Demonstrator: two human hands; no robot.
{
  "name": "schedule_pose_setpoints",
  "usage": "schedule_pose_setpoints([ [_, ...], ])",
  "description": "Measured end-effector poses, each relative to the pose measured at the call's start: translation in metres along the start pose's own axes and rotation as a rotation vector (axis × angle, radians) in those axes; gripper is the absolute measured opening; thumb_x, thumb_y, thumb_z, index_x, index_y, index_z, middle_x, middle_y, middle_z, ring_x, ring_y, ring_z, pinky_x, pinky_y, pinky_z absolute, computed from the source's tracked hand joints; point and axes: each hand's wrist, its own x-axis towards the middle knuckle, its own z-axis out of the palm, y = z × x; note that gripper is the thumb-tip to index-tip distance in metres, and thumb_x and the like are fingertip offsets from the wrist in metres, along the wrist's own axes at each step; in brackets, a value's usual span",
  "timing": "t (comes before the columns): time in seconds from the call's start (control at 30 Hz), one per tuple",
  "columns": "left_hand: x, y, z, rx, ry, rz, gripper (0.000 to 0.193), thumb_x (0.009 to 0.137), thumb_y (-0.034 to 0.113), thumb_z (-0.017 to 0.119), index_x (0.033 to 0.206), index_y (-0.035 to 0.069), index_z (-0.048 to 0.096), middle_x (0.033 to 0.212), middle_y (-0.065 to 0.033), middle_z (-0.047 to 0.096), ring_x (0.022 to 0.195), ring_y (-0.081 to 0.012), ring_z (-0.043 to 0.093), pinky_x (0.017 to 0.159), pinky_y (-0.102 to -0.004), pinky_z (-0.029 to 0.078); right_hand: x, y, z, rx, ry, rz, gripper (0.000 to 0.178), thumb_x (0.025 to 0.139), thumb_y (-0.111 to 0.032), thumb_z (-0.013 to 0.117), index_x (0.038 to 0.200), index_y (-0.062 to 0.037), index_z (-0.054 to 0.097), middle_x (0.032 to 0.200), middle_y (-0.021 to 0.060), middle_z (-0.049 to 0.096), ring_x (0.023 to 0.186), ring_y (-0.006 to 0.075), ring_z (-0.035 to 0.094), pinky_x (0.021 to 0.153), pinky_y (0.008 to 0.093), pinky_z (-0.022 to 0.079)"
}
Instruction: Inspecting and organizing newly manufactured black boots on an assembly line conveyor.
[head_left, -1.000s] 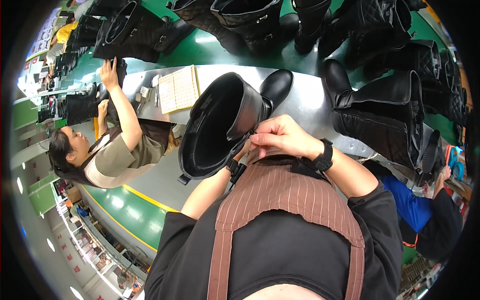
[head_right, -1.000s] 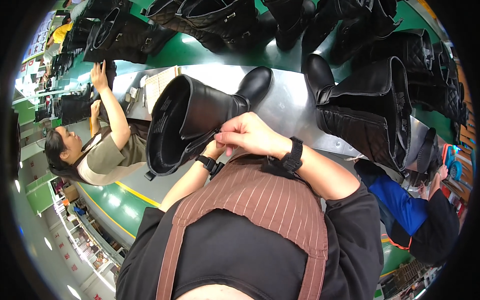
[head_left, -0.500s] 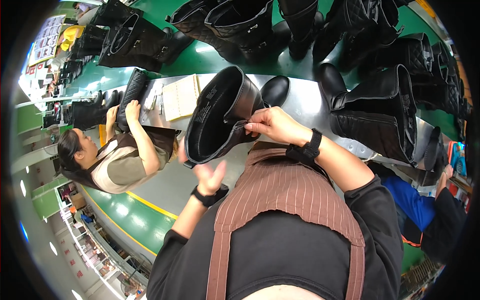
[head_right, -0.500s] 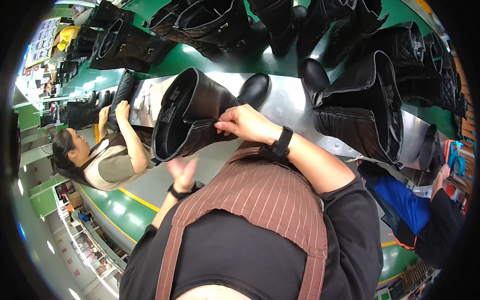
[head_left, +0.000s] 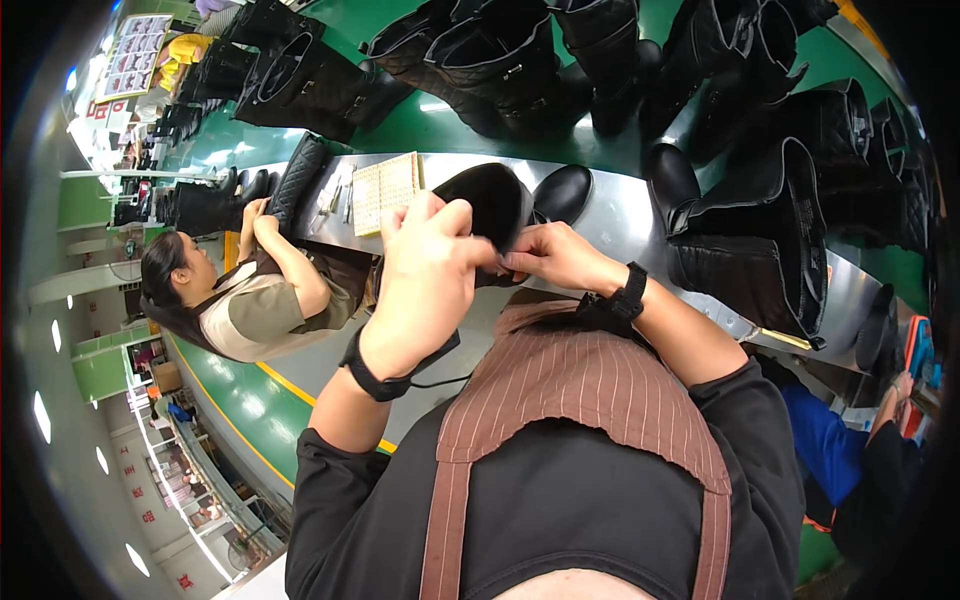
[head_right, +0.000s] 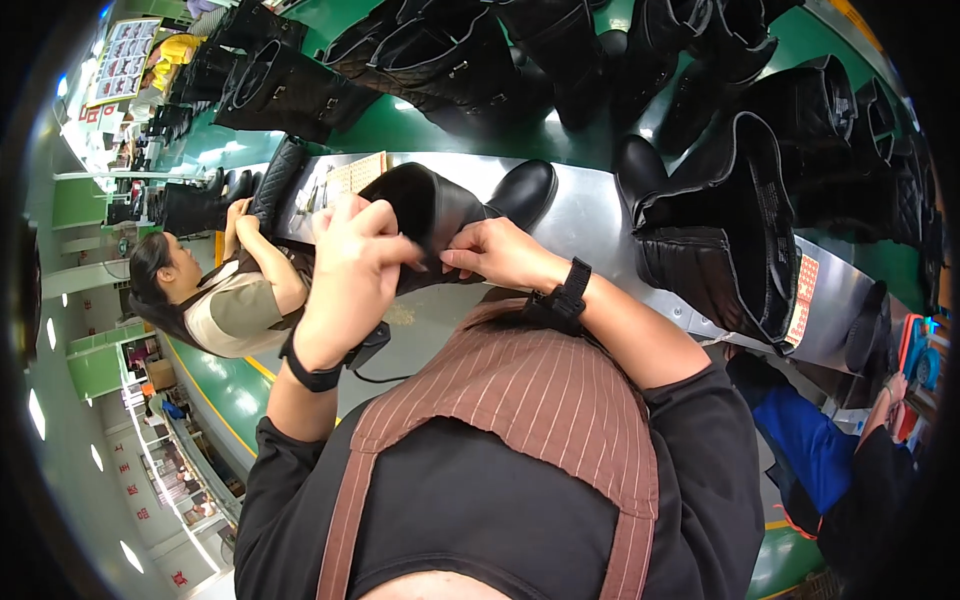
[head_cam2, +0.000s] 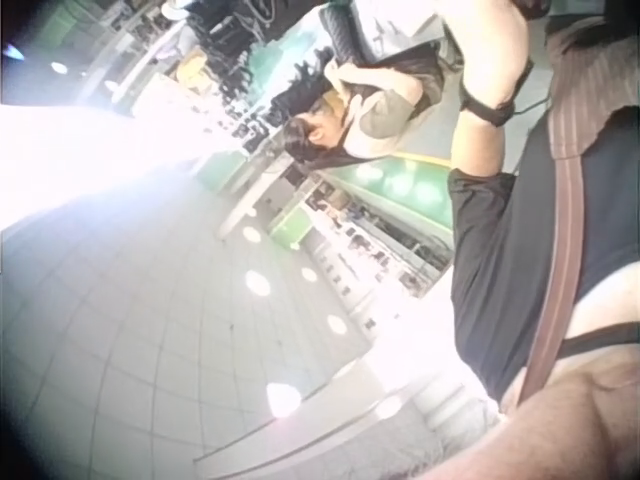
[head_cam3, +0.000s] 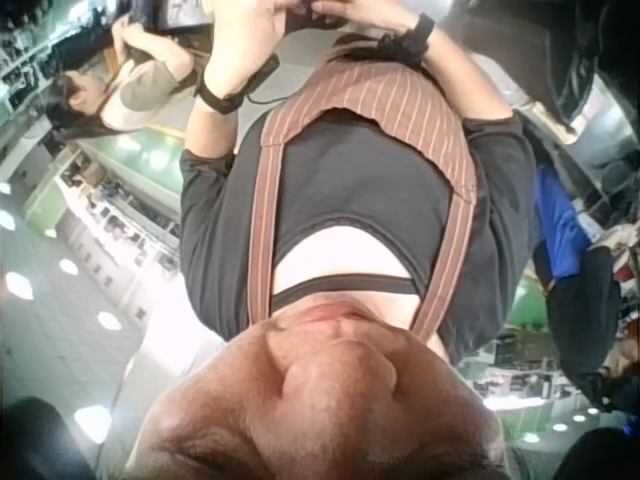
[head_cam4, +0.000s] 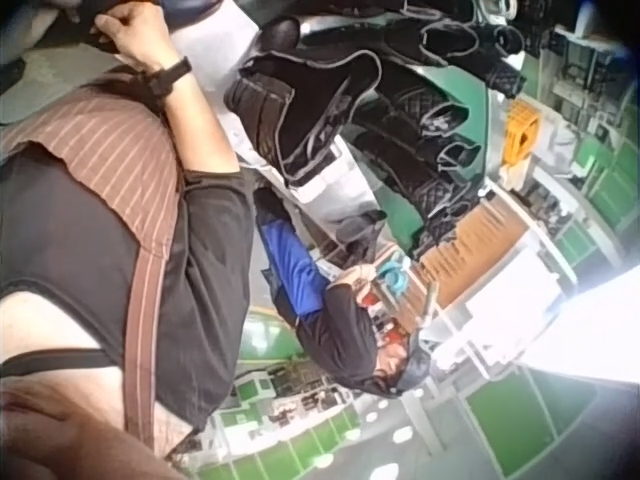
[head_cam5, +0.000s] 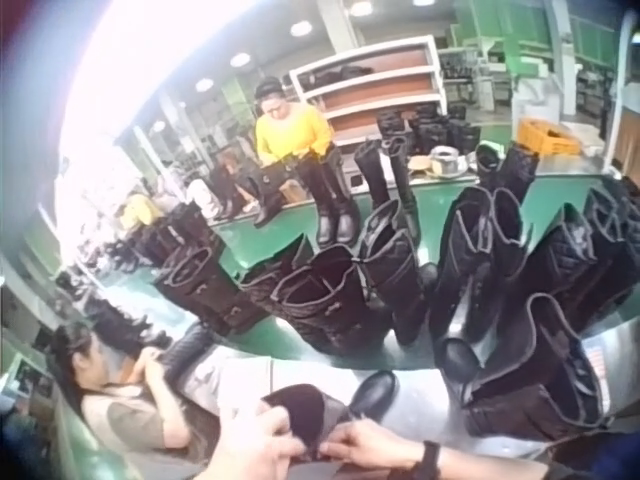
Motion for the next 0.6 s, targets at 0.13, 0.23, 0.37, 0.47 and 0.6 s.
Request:
schedule_pose_setpoints([
  [0.13, -0.023, 0.002, 0.015, 0.169, 0.31, 0.098, 0.019, 0.072, 0.005, 0.068, 0.088, 0.014, 0.075, 0.093, 0.0006, 0.059, 0.097, -0.0213, 0.053, 0.093, -0.0408, 0.037, 0.002, 0.006, 0.0, 0.068, -0.018, 0.021, 0.027, 0.098, -0.025, 0.064, 0.097, 0.0006, 0.073, 0.089, 0.0065, 0.072, 0.073, 0.0134, 0.069, 0.07, 0.0288, 0.054],
  [0.23, -0.069, -0.021, 0.03, 0.235, 0.851, 0.189, 0.051, 0.076, 0.023, 0.083, 0.12, 0.012, 0.062, 0.114, -0.0075, 0.054, 0.105, -0.0209, 0.05, 0.095, -0.0401, 0.041, 0.002, 0.006, -0.002, 0.063, -0.049, 0.055, 0.028, 0.099, -0.026, 0.063, 0.096, -0.0002, 0.073, 0.088, 0.0053, 0.072, 0.073, 0.0124, 0.068, 0.07, 0.0283, 0.054],
  [0.37, -0.133, -0.045, 0.098, -0.148, 0.894, -0.077, 0.107, 0.061, 0.032, 0.094, 0.145, 0.0, 0.035, 0.125, -0.0172, 0.051, 0.113, -0.0252, 0.049, 0.097, -0.042, 0.043, -0.001, 0.006, -0.004, 0.138, -0.097, 0.083, 0.029, 0.1, -0.027, 0.062, 0.092, -0.0014, 0.073, 0.083, 0.0035, 0.071, 0.067, 0.0107, 0.064, 0.066, 0.0273, 0.052],
  [0.47, -0.144, -0.033, 0.173, -0.644, 0.163, -0.599, 0.075, 0.066, 0.027, 0.092, 0.127, 0.002, 0.055, 0.124, -0.0132, 0.06, 0.114, -0.0239, 0.056, 0.096, -0.0397, 0.046, -0.002, 0.002, -0.003, 0.186, -0.12, 0.187, 0.029, 0.099, -0.027, 0.061, 0.088, -0.0029, 0.073, 0.076, 0.0021, 0.068, 0.062, 0.009, 0.059, 0.06, 0.0258, 0.049],
  [0.6, -0.104, -0.023, 0.252, -0.94, -0.006, -0.694, 0.043, 0.071, 0.024, 0.088, 0.103, 0.005, 0.067, 0.098, -0.0051, 0.069, 0.091, -0.0185, 0.065, 0.08, -0.0354, 0.051, -0.004, -0.024, -0.002, 0.114, -0.091, 0.3, 0.028, 0.099, -0.026, 0.062, 0.086, -0.0038, 0.074, 0.07, 0.0005, 0.065, 0.061, 0.0067, 0.056, 0.057, 0.0241, 0.045],
])
